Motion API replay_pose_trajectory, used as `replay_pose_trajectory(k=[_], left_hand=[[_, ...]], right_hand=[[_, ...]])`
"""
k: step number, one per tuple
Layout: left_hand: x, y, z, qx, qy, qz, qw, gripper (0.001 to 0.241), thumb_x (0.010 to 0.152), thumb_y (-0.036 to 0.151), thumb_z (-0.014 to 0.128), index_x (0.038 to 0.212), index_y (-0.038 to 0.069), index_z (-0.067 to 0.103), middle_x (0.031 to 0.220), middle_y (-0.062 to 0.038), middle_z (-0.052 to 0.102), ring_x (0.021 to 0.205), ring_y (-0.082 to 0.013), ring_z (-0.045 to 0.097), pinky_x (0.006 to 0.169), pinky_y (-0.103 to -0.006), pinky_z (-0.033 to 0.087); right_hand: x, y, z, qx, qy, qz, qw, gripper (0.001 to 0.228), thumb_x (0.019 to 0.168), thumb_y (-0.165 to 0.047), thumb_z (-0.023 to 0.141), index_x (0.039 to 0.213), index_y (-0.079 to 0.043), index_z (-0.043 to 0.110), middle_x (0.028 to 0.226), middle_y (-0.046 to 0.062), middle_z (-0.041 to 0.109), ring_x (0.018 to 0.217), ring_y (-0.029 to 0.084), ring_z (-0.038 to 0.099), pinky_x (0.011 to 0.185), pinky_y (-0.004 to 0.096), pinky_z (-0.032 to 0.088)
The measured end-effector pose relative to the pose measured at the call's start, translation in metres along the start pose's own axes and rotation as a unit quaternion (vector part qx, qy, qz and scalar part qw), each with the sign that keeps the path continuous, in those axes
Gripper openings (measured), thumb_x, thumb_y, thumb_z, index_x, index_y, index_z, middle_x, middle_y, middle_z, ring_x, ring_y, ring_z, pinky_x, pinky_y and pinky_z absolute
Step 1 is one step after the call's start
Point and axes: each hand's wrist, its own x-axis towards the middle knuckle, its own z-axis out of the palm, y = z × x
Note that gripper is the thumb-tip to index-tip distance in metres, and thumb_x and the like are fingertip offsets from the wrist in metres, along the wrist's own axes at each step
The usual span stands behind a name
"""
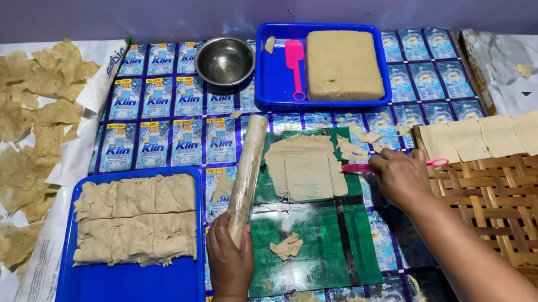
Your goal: The recorder is rolling out dough and cutting it into rectangular cracker sheets before placing them on a tray.
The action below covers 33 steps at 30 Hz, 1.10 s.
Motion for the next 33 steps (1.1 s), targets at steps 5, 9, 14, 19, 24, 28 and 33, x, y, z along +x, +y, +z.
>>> replay_pose_trajectory(k=[5,9,14,19,24,28,33], left_hand=[[0.000,0.003,-0.002,0.002,-0.006,-0.004,1.000,0.049,0.093,0.018,0.071,0.134,0.001,0.050,0.133,-0.018,0.060,0.122,-0.0352,0.060,0.104,-0.0449,0.049],[0.000,0.002,-0.002,-0.002,-0.005,-0.002,1.000,0.049,0.092,0.017,0.071,0.133,0.001,0.050,0.133,-0.018,0.060,0.121,-0.0353,0.060,0.104,-0.0447,0.049],[0.001,0.003,-0.002,-0.006,-0.001,-0.007,1.000,0.050,0.092,0.017,0.071,0.134,0.001,0.050,0.133,-0.018,0.060,0.120,-0.0356,0.061,0.103,-0.0448,0.050],[0.000,0.002,-0.001,-0.009,-0.006,-0.018,1.000,0.050,0.092,0.019,0.071,0.134,0.001,0.051,0.133,-0.018,0.060,0.121,-0.0352,0.061,0.103,-0.0443,0.050],[0.001,0.002,0.000,-0.013,0.006,-0.013,1.000,0.052,0.091,0.018,0.072,0.134,0.000,0.051,0.132,-0.020,0.061,0.120,-0.0370,0.061,0.102,-0.0450,0.050],[0.000,0.001,0.000,-0.012,0.007,-0.010,1.000,0.052,0.091,0.018,0.072,0.134,0.000,0.050,0.133,-0.020,0.060,0.120,-0.0369,0.061,0.103,-0.0449,0.050],[0.002,0.003,-0.002,-0.010,0.002,-0.017,1.000,0.050,0.092,0.019,0.072,0.134,0.001,0.051,0.132,-0.018,0.061,0.119,-0.0356,0.062,0.100,-0.0441,0.052]], right_hand=[[0.011,-0.001,0.003,0.000,0.026,-0.019,0.999,0.016,0.093,-0.036,0.068,0.098,-0.024,0.075,0.088,-0.002,0.068,0.079,0.021,0.066,0.087,0.040,0.033],[0.018,0.002,0.006,0.001,0.010,-0.056,0.998,0.025,0.088,-0.047,0.071,0.093,-0.023,0.072,0.088,-0.001,0.063,0.083,0.024,0.066,0.088,0.043,0.036],[0.028,-0.007,0.008,-0.017,0.039,-0.099,0.994,0.017,0.084,-0.037,0.075,0.093,-0.023,0.072,0.088,-0.002,0.066,0.079,0.024,0.066,0.089,0.043,0.037],[0.034,-0.023,0.008,-0.008,0.065,-0.126,0.990,0.005,0.087,-0.024,0.069,0.091,-0.024,0.072,0.081,-0.001,0.063,0.073,0.024,0.064,0.084,0.042,0.037],[0.039,-0.047,0.003,0.010,0.099,-0.165,0.981,0.012,0.087,-0.033,0.071,0.084,-0.021,0.069,0.082,0.000,0.060,0.072,0.025,0.063,0.086,0.044,0.035],[0.048,-0.073,0.005,0.016,0.114,-0.180,0.977,0.011,0.086,-0.030,0.072,0.083,-0.020,0.070,0.078,0.001,0.061,0.068,0.025,0.060,0.084,0.044,0.035],[0.053,-0.100,0.003,0.026,0.109,-0.200,0.973,0.015,0.090,-0.033,0.070,0.086,-0.019,0.071,0.080,0.001,0.059,0.069,0.023,0.060,0.083,0.041,0.034]])
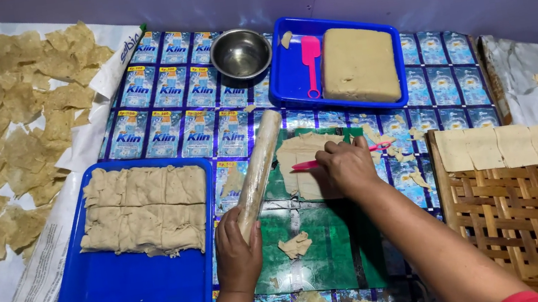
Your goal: The recorder is rolling out dough and cutting it into rectangular cracker sheets before placing them on a tray.
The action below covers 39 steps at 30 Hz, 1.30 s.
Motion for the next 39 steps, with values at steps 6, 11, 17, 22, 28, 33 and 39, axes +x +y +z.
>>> replay_pose_trajectory(k=[6,11,17,22,28,33,39], left_hand=[[-0.001,-0.001,0.001,-0.008,0.009,0.012,1.000,0.051,0.091,0.017,0.072,0.134,0.000,0.051,0.132,-0.019,0.061,0.119,-0.0364,0.062,0.101,-0.0447,0.051],[-0.001,-0.002,0.002,-0.008,0.004,0.009,1.000,0.051,0.091,0.017,0.072,0.134,0.001,0.051,0.132,-0.019,0.060,0.120,-0.0362,0.061,0.102,-0.0449,0.050],[-0.001,0.001,0.001,-0.007,0.001,0.018,1.000,0.050,0.091,0.016,0.072,0.133,0.000,0.051,0.132,-0.019,0.061,0.119,-0.0361,0.060,0.103,-0.0451,0.049],[0.000,0.001,0.000,-0.001,0.000,0.021,1.000,0.049,0.091,0.016,0.072,0.132,0.000,0.051,0.132,-0.019,0.060,0.120,-0.0363,0.060,0.103,-0.0452,0.049],[-0.001,-0.001,0.001,0.012,-0.009,0.011,1.000,0.048,0.092,0.017,0.071,0.133,0.001,0.051,0.133,-0.017,0.060,0.120,-0.0344,0.060,0.102,-0.0446,0.050],[-0.002,-0.003,0.004,-0.004,0.000,0.018,1.000,0.048,0.092,0.016,0.071,0.133,0.000,0.051,0.130,-0.019,0.061,0.117,-0.0357,0.061,0.102,-0.0448,0.050],[0.000,-0.005,0.007,-0.001,0.014,0.027,1.000,0.050,0.091,0.017,0.071,0.134,0.001,0.051,0.130,-0.019,0.061,0.117,-0.0359,0.062,0.102,-0.0443,0.049]], right_hand=[[-0.030,0.005,-0.029,0.086,-0.075,0.138,0.984,0.030,0.090,-0.033,0.071,0.116,-0.019,0.073,0.103,0.003,0.065,0.086,0.030,0.067,0.075,0.045,0.056],[-0.103,0.007,-0.054,-0.020,-0.156,0.241,0.958,0.050,0.091,-0.012,0.064,0.136,-0.034,0.063,0.116,0.008,0.062,0.084,0.025,0.067,0.063,0.040,0.061],[-0.151,-0.016,-0.023,-0.086,-0.104,0.250,0.959,0.031,0.094,-0.022,0.060,0.120,-0.028,0.075,0.101,0.006,0.058,0.074,0.022,0.059,0.062,0.037,0.052],[-0.120,0.007,0.009,-0.109,-0.005,0.227,0.968,0.025,0.092,-0.024,0.064,0.111,-0.026,0.079,0.095,0.005,0.056,0.073,0.023,0.054,0.062,0.037,0.046],[-0.061,0.063,-0.028,-0.029,-0.071,0.170,0.983,0.027,0.087,-0.032,0.069,0.111,-0.027,0.079,0.095,0.003,0.066,0.080,0.026,0.068,0.065,0.040,0.056],[-0.030,0.116,0.017,0.315,-0.208,0.320,0.869,0.034,0.097,-0.033,0.068,0.080,-0.004,0.074,0.073,0.012,0.069,0.065,0.026,0.062,0.068,0.038,0.051],[-0.063,0.107,0.049,0.587,-0.149,0.479,0.635,0.023,0.105,-0.016,0.058,0.087,-0.002,0.062,0.068,0.010,0.061,0.053,0.019,0.053,0.050,0.031,0.043]])
